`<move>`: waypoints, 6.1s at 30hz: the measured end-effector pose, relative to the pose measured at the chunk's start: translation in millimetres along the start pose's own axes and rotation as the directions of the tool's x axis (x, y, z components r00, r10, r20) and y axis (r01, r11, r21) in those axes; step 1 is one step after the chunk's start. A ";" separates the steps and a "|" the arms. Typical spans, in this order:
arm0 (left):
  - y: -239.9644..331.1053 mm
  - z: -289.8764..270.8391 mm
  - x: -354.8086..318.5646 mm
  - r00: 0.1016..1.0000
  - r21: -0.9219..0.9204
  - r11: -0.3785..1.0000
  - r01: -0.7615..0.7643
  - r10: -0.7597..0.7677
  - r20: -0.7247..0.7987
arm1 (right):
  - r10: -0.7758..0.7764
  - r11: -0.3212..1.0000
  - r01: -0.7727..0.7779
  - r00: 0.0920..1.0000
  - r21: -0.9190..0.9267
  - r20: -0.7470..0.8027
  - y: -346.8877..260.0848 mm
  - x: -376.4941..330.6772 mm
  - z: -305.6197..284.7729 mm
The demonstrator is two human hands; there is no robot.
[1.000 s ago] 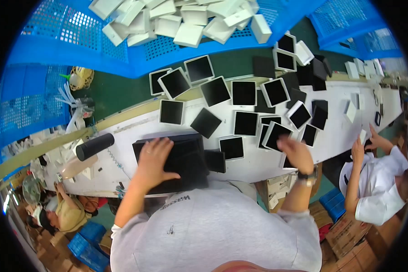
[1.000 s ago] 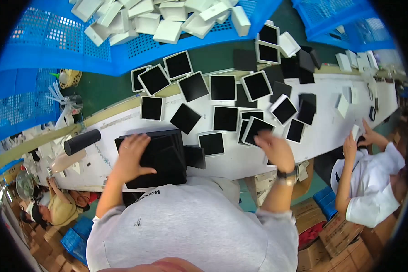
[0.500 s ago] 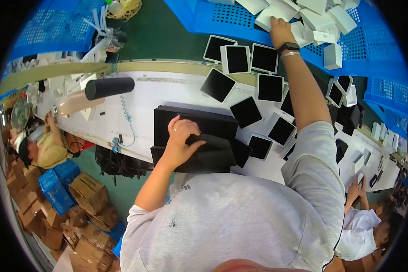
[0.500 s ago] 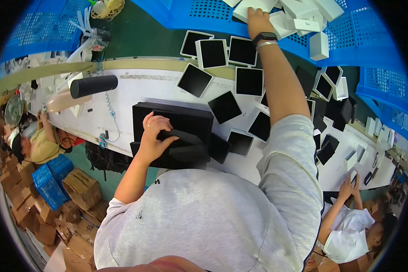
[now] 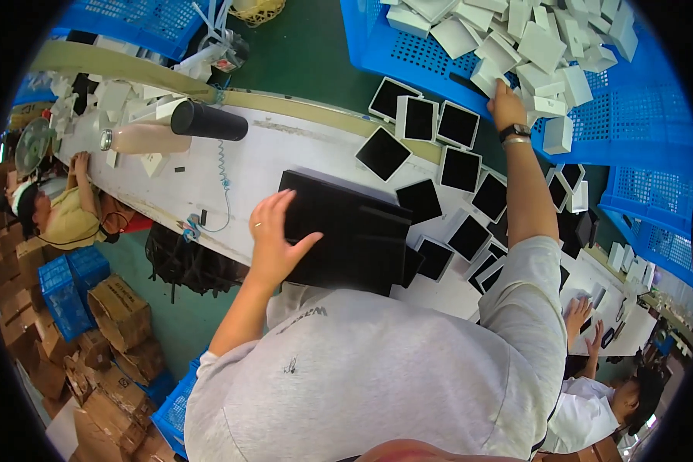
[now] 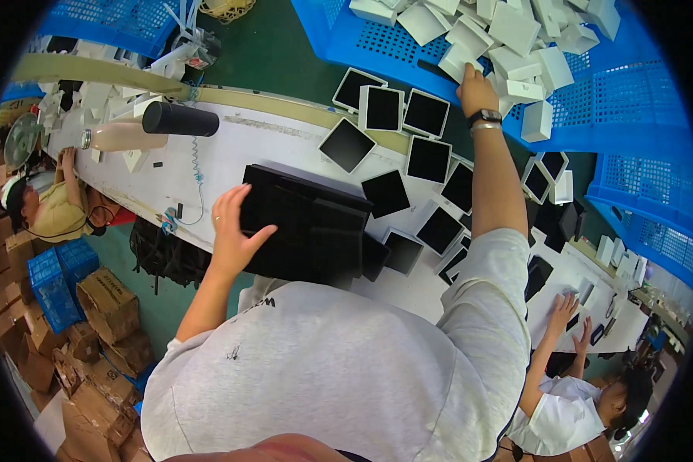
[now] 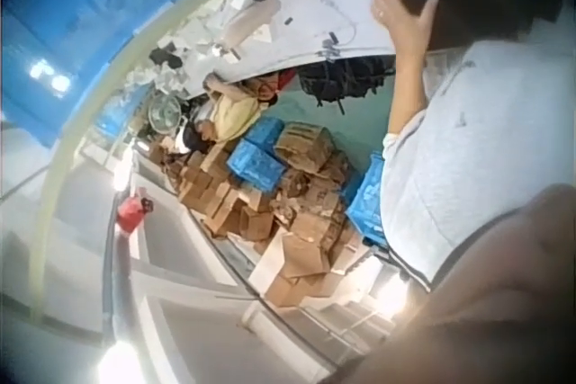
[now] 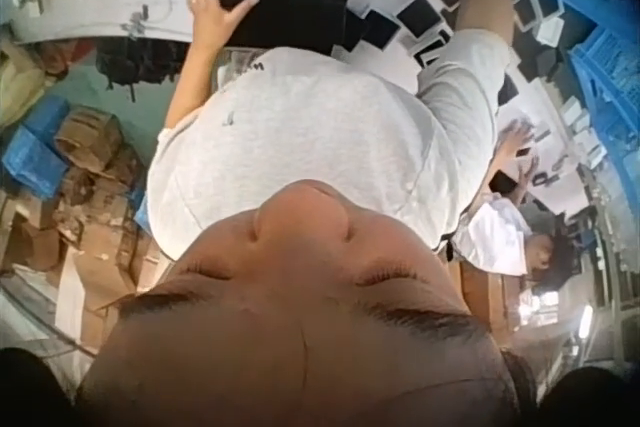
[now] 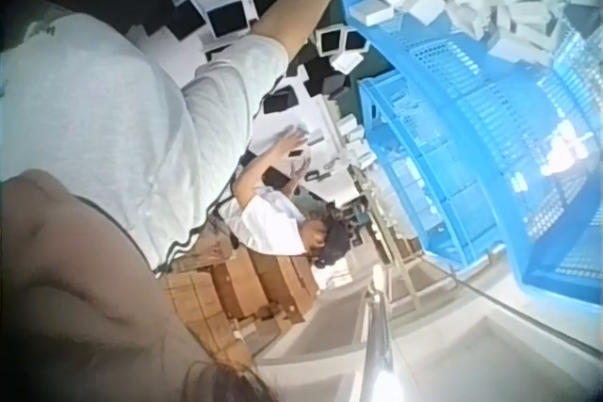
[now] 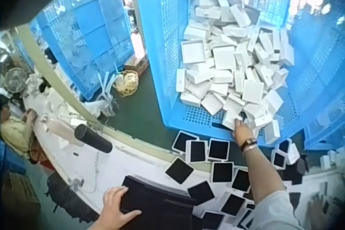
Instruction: The person is assembling and stacking small white and black gift boxes at a factory workbench.
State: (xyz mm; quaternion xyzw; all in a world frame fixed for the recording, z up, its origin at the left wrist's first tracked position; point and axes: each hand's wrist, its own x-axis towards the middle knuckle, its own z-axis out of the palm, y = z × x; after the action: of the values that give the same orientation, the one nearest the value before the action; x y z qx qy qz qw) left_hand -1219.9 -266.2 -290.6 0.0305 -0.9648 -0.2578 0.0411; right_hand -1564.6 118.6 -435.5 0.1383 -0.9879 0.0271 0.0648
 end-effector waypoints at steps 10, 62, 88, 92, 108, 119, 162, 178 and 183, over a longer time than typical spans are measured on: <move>-24.0 37.7 -5.8 0.927 -0.190 0.923 0.335 -0.287 0.241 | 0.241 -0.359 -0.183 0.929 0.915 0.280 -90.5 -152.9 -132.4; 48.0 -12.1 -74.9 0.968 -0.793 0.606 -0.066 0.231 0.096 | 0.231 0.370 -0.277 0.952 0.887 0.201 -290.5 -349.3 -241.2; 75.7 -31.7 -84.3 0.745 -0.603 0.790 -0.115 0.470 0.473 | 0.220 0.270 -0.381 0.919 0.885 0.328 -269.3 -401.6 -200.2; 64.5 2.5 -86.6 0.814 -0.676 0.737 0.023 0.378 0.440 | 0.134 0.297 -0.392 0.920 0.871 0.368 -254.4 -409.2 -213.4; -9.2 49.2 -14.7 0.952 0.218 0.949 -0.227 0.170 0.253 | 0.926 -0.365 -0.420 -0.070 0.831 0.372 111.1 -589.9 -88.7; 21.6 42.7 1.1 0.952 -0.087 0.984 -0.157 0.174 0.251 | 0.706 0.394 -0.300 0.704 0.869 -0.076 -40.3 -281.3 -131.5; 120.2 11.5 -19.4 0.877 -0.697 0.673 0.247 0.150 0.456 | 0.279 -0.145 -0.321 0.894 0.936 0.350 -221.3 -313.7 -196.5; 88.6 56.9 -34.6 0.765 -0.728 0.571 0.379 0.249 0.594 | 0.294 -0.167 -0.495 0.800 0.853 0.522 -194.8 -343.3 -147.7; 73.1 61.7 9.7 0.822 -0.590 0.801 0.100 0.267 0.503 | 0.350 -0.192 -0.671 0.635 0.716 0.689 -113.4 -424.3 -145.3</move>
State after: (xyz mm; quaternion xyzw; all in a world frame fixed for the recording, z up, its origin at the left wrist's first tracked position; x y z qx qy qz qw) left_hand -1238.2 -173.1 -306.7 -0.1058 -0.8036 -0.5404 -0.2257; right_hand -1111.2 134.5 -345.0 -0.2724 -0.6629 0.6731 -0.1825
